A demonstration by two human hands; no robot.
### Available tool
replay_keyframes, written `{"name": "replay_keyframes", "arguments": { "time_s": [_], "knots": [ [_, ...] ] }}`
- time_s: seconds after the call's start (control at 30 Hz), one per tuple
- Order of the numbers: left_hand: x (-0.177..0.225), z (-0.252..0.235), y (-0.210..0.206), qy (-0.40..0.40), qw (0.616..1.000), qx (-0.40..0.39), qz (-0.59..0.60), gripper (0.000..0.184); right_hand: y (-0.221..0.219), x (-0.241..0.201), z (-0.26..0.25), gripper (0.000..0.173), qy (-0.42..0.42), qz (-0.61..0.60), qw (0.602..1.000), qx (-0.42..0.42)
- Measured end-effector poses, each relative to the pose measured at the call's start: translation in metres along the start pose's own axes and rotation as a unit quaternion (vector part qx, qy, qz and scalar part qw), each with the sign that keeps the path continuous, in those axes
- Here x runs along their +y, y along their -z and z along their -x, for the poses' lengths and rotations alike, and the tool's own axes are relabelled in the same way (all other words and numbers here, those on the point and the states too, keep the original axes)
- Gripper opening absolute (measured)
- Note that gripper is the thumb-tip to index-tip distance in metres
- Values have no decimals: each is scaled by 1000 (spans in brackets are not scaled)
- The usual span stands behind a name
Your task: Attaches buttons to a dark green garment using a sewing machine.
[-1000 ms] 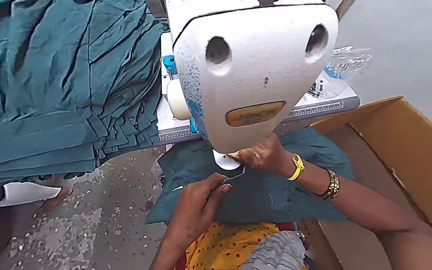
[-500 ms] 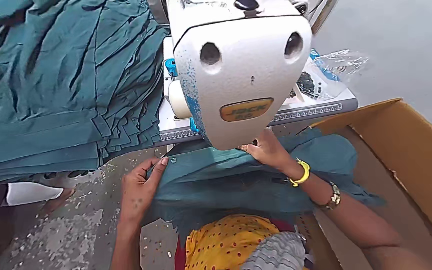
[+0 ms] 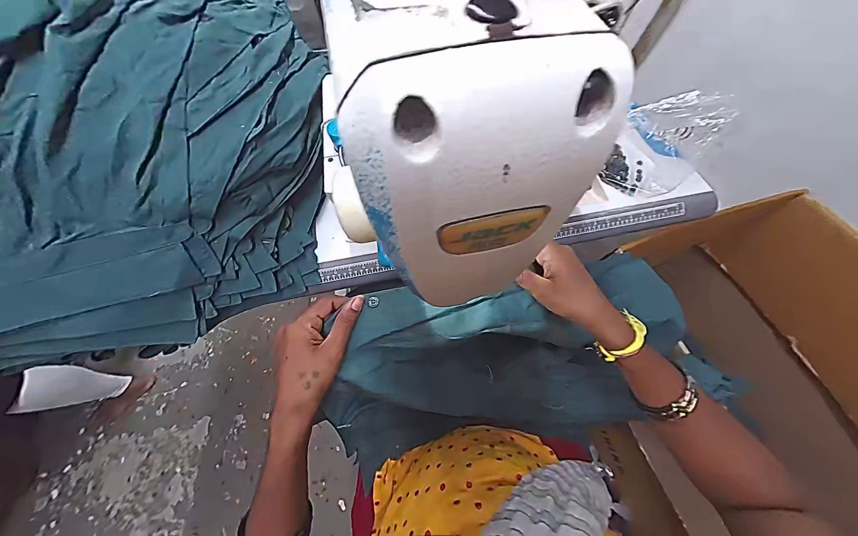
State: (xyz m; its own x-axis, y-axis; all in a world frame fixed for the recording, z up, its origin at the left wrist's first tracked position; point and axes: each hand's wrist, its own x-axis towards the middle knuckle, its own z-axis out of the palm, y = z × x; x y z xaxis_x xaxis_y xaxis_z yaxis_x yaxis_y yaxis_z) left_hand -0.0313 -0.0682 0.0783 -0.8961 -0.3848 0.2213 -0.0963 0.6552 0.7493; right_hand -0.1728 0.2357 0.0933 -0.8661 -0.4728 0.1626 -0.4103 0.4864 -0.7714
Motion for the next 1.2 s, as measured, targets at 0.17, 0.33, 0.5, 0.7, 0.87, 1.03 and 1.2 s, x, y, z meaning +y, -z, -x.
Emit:
{"name": "replay_keyframes", "arguments": {
  "time_s": [0.17, 0.33, 0.5, 0.7, 0.87, 1.03, 1.2],
  "knots": [
    [-10, 4, -18, -61, 993, 8, -102, 41, 12, 42, -9, 19, 59, 204, 973, 89],
    [10, 7, -43, -89, 986, -116, 76, 52, 16, 54, -34, 16, 120, 282, 937, 167],
    [39, 3, -63, 30, 988, -96, 121, 57, -1, 57, -54, 18, 149, 331, 920, 149],
    [47, 8, -73, 50, 975, -63, 207, 49, 4, 61, -47, 14, 170, 255, 929, 207],
    [44, 4, -77, 62, 965, -48, 251, 46, 20, 34, -32, 15, 52, 102, 980, 165],
    [40, 5, -68, 9, 993, -48, 104, 37, 11, -2, -23, 13, 159, 164, 956, 185],
    [56, 35, -40, -146, 975, -109, 127, 36, -27, -33, -1, 22, 474, 219, 842, 132]
  ]
}}
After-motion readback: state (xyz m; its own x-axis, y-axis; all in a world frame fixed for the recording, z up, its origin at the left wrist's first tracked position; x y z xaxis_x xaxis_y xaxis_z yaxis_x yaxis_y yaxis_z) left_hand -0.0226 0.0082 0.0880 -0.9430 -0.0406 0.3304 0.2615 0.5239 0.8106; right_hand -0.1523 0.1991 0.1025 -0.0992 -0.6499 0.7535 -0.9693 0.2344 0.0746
